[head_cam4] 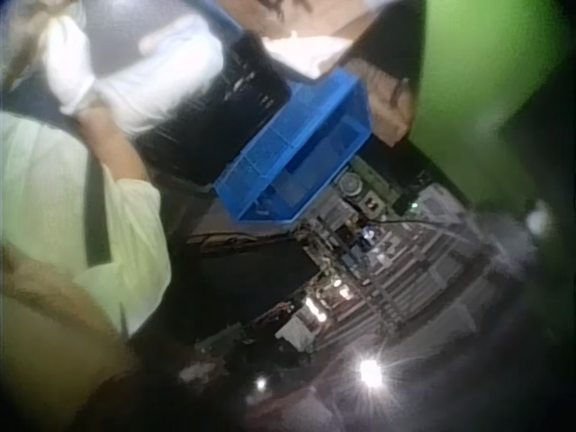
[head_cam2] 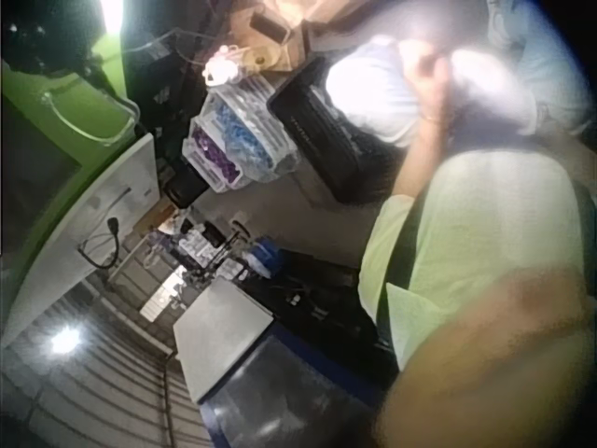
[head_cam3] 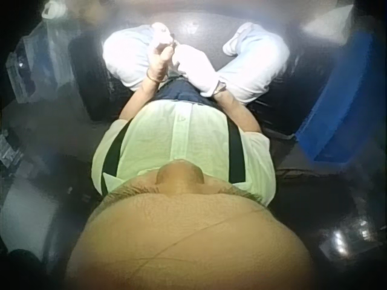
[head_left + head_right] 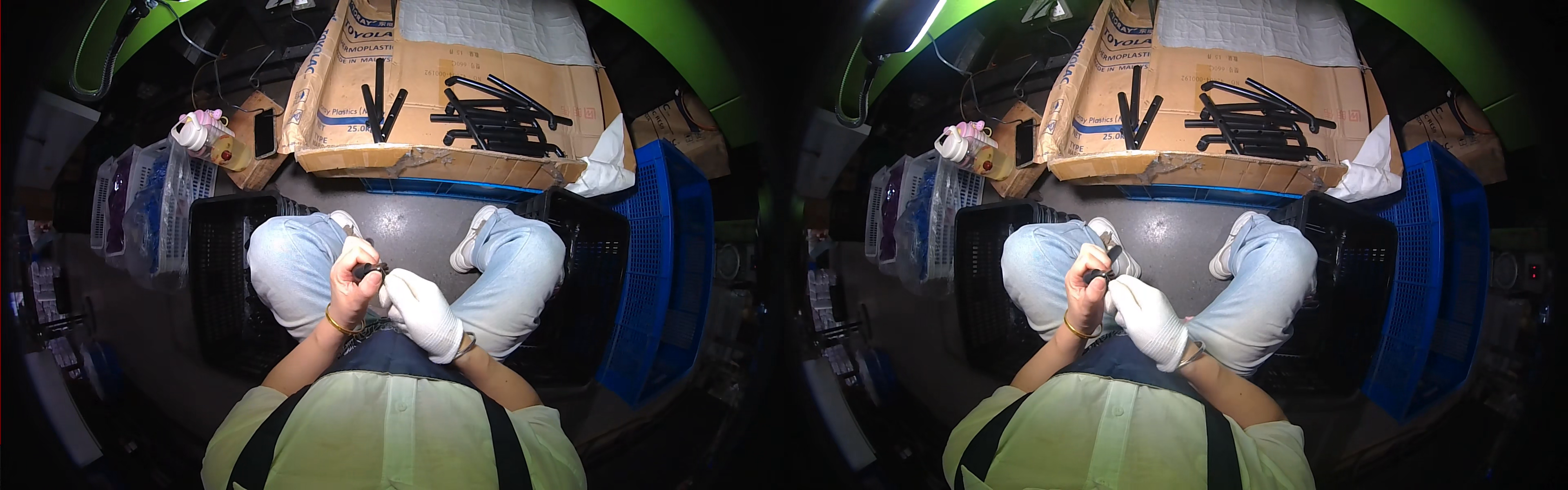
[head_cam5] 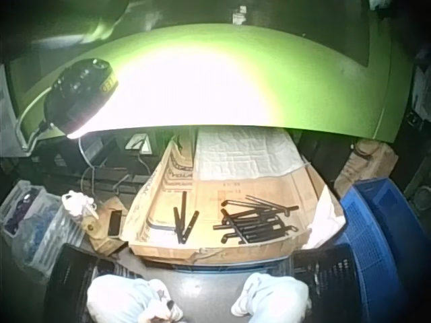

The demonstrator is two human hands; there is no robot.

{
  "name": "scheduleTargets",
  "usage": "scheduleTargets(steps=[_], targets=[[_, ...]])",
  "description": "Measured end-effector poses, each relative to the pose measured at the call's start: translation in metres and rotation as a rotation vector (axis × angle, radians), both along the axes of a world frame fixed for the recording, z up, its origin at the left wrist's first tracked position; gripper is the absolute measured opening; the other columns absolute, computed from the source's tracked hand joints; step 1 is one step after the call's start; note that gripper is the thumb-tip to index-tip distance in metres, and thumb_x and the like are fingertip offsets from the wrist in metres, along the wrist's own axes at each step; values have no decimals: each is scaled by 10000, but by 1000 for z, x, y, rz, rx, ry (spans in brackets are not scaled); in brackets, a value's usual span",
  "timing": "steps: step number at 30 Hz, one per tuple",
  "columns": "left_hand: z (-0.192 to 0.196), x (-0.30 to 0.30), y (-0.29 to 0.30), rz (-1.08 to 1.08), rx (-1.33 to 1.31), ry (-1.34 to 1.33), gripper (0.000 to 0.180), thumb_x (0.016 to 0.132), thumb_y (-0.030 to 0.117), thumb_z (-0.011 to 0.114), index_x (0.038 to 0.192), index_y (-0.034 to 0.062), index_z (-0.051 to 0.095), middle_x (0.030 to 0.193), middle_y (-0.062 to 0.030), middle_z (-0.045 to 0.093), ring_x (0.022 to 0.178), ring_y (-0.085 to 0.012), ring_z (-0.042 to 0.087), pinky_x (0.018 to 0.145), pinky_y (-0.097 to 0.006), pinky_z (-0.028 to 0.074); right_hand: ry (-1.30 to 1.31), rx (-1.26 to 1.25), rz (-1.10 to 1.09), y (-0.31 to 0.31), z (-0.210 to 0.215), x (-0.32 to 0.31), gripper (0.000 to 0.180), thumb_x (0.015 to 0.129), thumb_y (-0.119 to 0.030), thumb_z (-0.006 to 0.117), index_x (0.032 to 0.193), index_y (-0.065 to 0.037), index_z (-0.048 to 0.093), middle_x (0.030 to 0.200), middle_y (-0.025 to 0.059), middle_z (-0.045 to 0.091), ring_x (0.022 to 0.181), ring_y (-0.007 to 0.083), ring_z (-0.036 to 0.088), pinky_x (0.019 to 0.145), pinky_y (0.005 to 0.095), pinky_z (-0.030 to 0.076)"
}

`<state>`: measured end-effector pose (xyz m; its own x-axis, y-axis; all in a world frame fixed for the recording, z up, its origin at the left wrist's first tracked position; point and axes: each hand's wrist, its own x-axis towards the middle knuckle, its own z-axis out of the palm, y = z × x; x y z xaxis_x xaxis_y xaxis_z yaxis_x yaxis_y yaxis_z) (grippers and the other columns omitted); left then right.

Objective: Assembling plastic end caps onto black metal handle pipes.

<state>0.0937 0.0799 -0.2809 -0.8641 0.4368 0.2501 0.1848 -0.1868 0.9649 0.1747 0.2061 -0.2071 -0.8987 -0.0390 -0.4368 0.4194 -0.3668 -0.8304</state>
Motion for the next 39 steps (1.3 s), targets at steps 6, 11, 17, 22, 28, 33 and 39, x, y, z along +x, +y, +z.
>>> scheduleTargets(steps=[6,11,17,22,28,33,39], targets=[[8,1,-5,36,139,251,449,889,465,567,711,74,435,736,-49,429,741,-184,385,729,-319,344,-297,-385,-314,20,-84,2,231,1013,-248,420,830,-136,505,542,-80,337,394,25,283,339,202,200],[2,-4,-4,-32,333,-177,413,898,449,551,757,74,449,772,-47,426,738,-160,375,723,-297,319,-105,-86,-218,13,-38,-2,245,1024,-293,420,932,-94,529,539,-75,328,390,16,239,342,201,186],[3,7,0,-45,391,-378,367,888,412,591,828,59,508,869,-41,477,807,-127,425,757,-276,332,284,395,-193,-15,-9,-30,141,945,-158,581,1003,-31,560,783,13,563,705,60,533,630,217,443],[4,3,-3,-119,521,-423,436,946,487,490,806,74,471,794,-45,457,775,-153,432,777,-305,355,74,111,-221,-3,-16,-37,148,954,-194,566,881,-68,540,655,-31,485,498,33,412,425,205,335],[21,-21,-9,-338,900,-1041,606,962,649,241,858,92,454,516,4,331,459,-106,304,413,-233,272,235,727,7,11,-26,7,210,866,-256,681,953,-67,645,808,144,691,753,278,699,674,343,528],[29,-21,-11,-509,925,-1148,581,962,646,240,882,103,432,456,16,317,398,-100,297,373,-223,281,190,814,186,0,-39,45,325,810,-395,723,948,-108,658,801,150,685,744,321,687,655,388,541],[38,-13,2,-557,857,-1179,564,969,630,250,868,105,427,457,16,323,397,-95,313,376,-216,289,199,817,144,3,-37,58,333,805,-402,725,945,-107,664,789,148,687,738,326,686,652,391,542]])
